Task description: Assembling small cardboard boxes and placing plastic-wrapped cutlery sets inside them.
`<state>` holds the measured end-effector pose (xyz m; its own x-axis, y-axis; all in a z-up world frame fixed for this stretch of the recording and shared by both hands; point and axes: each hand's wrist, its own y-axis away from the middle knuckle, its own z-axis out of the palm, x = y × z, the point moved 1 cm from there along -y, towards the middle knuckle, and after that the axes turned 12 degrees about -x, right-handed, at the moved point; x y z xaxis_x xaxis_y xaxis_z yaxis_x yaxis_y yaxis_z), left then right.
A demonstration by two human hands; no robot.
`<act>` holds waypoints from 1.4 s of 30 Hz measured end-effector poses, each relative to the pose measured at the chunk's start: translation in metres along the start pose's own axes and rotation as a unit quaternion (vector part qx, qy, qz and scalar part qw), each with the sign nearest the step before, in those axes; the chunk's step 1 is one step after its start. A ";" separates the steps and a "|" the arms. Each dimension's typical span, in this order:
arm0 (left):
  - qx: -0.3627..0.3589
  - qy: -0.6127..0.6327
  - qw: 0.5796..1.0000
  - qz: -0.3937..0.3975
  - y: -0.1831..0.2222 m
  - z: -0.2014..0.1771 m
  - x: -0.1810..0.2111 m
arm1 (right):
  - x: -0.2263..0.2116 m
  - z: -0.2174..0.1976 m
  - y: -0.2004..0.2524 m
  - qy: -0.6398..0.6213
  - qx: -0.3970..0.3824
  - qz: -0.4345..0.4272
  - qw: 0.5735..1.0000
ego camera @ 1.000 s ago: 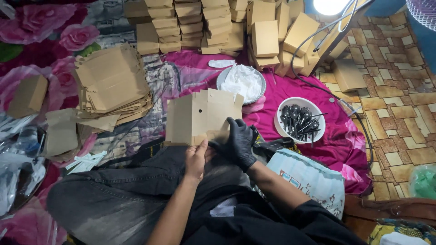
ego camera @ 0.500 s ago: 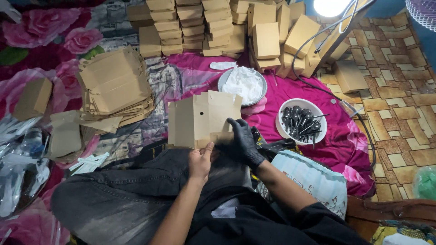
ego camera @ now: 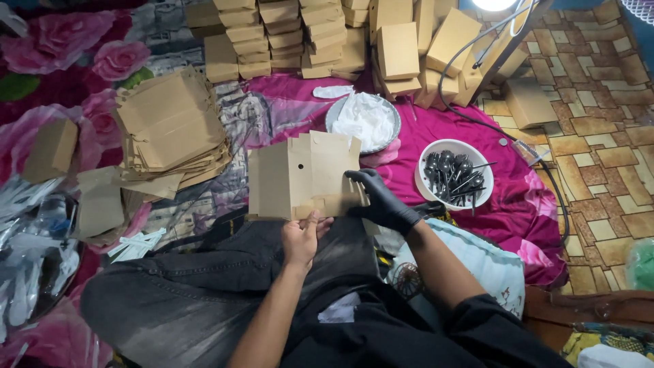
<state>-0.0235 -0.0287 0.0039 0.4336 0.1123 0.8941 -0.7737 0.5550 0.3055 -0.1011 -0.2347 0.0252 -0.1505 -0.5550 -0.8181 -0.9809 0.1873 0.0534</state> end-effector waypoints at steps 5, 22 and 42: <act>-0.025 0.025 0.999 -0.009 0.005 0.000 0.004 | 0.012 -0.003 0.007 -0.117 -0.027 -0.046 0.992; 0.060 0.039 0.997 0.027 -0.008 -0.037 -0.006 | -0.031 -0.006 0.015 0.039 -0.025 -0.214 0.976; 0.056 0.071 0.996 -0.007 -0.027 -0.044 -0.012 | -0.035 0.004 0.016 0.149 0.107 -0.290 0.939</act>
<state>0.0126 -0.0091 -0.0291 0.4992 0.2248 0.8368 -0.8103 0.4632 0.3590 -0.1107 -0.2091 0.0524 0.3427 -0.8106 -0.4749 -0.8655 -0.0758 -0.4952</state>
